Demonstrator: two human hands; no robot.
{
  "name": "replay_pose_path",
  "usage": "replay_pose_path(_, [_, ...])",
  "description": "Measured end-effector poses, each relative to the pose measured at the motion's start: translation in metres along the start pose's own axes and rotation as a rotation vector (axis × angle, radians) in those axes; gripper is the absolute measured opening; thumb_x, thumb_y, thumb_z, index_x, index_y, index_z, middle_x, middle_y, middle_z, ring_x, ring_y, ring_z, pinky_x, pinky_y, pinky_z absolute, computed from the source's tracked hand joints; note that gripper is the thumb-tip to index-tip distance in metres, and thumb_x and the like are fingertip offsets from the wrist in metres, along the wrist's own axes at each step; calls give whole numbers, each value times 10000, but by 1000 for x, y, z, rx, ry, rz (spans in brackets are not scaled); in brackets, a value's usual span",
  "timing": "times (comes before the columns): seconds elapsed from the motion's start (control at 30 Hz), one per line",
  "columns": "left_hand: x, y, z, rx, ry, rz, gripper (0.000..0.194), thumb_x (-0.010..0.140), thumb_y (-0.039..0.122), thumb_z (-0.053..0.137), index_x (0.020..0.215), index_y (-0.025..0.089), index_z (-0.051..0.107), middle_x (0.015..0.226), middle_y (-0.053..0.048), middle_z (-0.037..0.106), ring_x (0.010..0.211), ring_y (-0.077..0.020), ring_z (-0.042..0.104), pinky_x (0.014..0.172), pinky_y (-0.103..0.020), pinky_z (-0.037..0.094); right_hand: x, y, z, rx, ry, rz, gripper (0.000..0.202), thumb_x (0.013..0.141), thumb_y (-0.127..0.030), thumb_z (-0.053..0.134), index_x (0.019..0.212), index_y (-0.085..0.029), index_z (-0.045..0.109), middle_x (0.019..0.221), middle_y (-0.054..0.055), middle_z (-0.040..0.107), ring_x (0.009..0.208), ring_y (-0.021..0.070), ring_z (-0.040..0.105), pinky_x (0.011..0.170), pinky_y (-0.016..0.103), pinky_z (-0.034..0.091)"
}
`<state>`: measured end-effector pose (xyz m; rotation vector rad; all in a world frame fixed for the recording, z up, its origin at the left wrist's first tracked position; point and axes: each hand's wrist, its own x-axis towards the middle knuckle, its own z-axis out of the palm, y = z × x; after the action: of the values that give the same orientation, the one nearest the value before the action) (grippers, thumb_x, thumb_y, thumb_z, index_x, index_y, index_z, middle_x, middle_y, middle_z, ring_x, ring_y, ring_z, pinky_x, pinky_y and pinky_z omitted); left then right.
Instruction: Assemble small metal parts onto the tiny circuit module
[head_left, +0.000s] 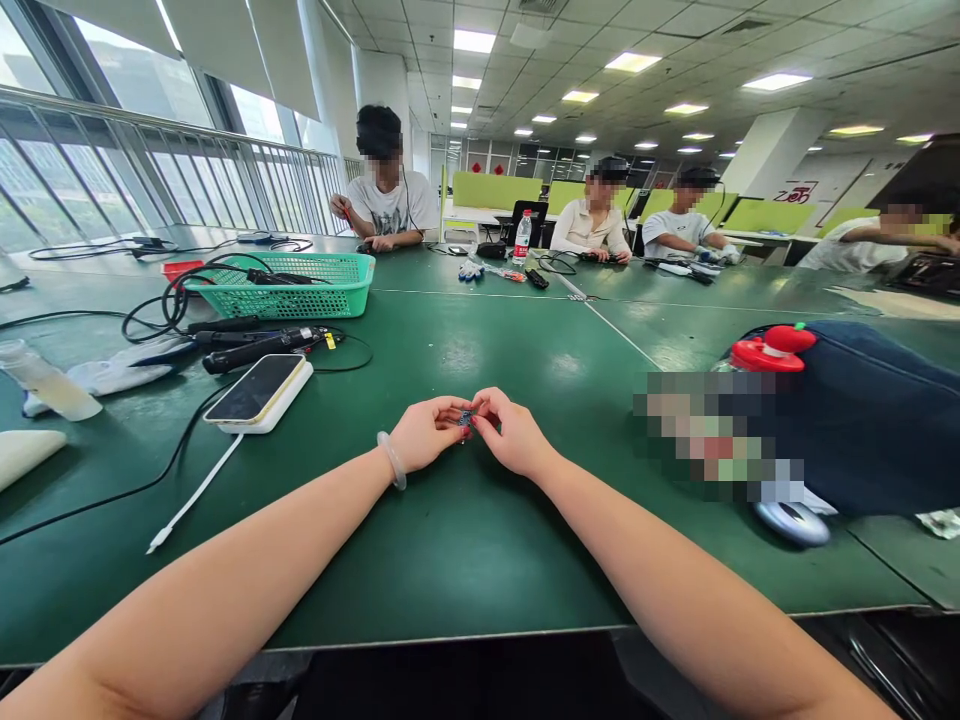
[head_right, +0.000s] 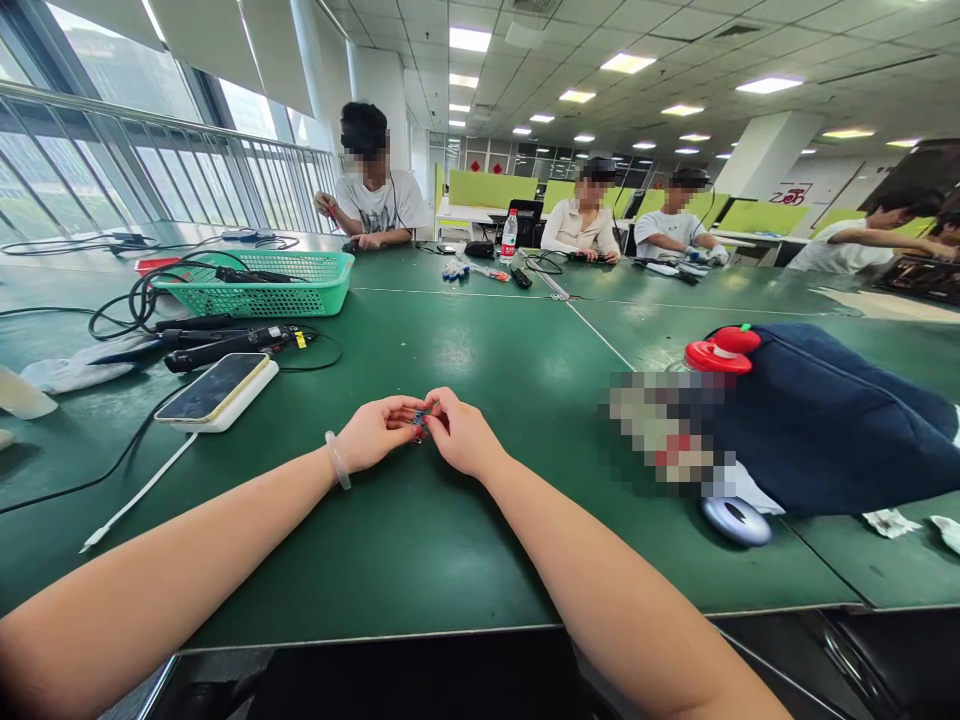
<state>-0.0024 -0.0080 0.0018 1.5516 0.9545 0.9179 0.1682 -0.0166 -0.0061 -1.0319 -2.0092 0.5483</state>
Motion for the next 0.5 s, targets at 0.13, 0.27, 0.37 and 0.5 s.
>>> replay_pose_path(0.13, [0,0,1,-38,10,1,361,655,82,669,1010,109,612,844,-66,696,780,-165,667,793,-354,539,-1,-2,-1,-27,2,-24,170,841,-198,455,1010,-220,462,729,-28,597,644,118,546,664,241,425])
replay_pose_path(0.27, [0,1,2,-108,9,-41,356,648,61,667,996,108,609,809,-57,701,760,-160,673,777,-339,542,-2,-6,-2,-59,26,-40,188,842,-189,450,1027,-216,459,718,-27,597,629,118,549,649,235,422])
replay_pose_path(0.37, [0,2,3,-146,3,-59,366,640,37,663,995,107,608,782,-47,700,739,-150,672,777,-334,542,-2,-7,-2,-70,35,-43,193,843,-187,445,1033,-215,463,712,-27,594,619,117,552,636,231,420])
replay_pose_path(0.5, [-1,2,4,-180,-8,-50,375,632,42,679,995,109,611,790,-47,700,750,-152,673,803,-345,537,-2,-7,-2,-72,45,-42,198,846,-188,441,1040,-216,467,693,-31,586,608,116,551,622,227,417])
